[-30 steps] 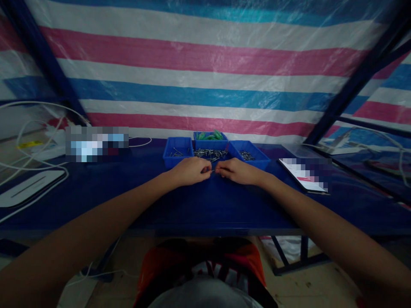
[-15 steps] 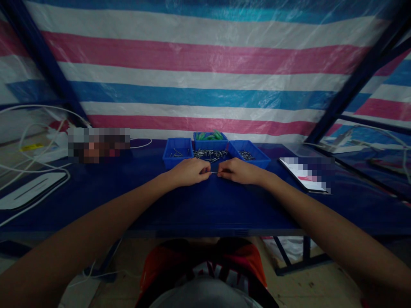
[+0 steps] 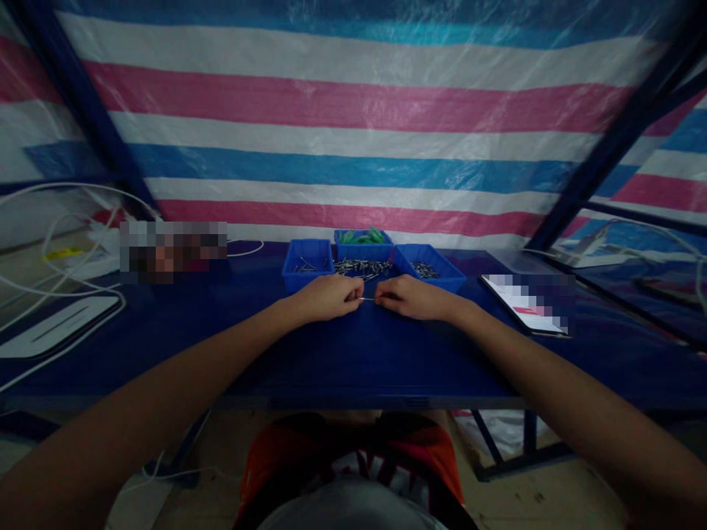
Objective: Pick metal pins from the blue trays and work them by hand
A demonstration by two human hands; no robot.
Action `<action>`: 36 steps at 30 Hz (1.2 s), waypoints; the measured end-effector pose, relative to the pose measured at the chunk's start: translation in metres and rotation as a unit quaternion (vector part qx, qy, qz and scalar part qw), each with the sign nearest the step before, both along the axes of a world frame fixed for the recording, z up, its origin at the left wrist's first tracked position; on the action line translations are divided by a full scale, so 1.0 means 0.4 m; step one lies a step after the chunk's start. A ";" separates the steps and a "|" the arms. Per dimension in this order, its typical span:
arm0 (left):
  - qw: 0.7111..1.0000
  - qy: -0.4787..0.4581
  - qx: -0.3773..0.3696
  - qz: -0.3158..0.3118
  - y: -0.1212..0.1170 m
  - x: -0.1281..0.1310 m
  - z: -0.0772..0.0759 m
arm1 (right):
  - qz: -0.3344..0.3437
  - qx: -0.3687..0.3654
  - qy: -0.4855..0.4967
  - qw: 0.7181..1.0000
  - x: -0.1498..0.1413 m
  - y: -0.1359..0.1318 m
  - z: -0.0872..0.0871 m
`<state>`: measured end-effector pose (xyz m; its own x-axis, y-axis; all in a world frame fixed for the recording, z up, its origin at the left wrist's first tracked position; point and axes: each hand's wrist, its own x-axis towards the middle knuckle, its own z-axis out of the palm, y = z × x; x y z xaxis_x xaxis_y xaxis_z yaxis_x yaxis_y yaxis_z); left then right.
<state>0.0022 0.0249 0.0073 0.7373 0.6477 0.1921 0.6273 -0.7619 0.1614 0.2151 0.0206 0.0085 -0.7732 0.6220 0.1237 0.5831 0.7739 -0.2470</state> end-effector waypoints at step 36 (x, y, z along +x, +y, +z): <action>0.997 0.054 0.056 -0.009 -0.018 -0.003 0.015 | -0.033 -0.031 0.021 0.999 -0.006 -0.011 0.004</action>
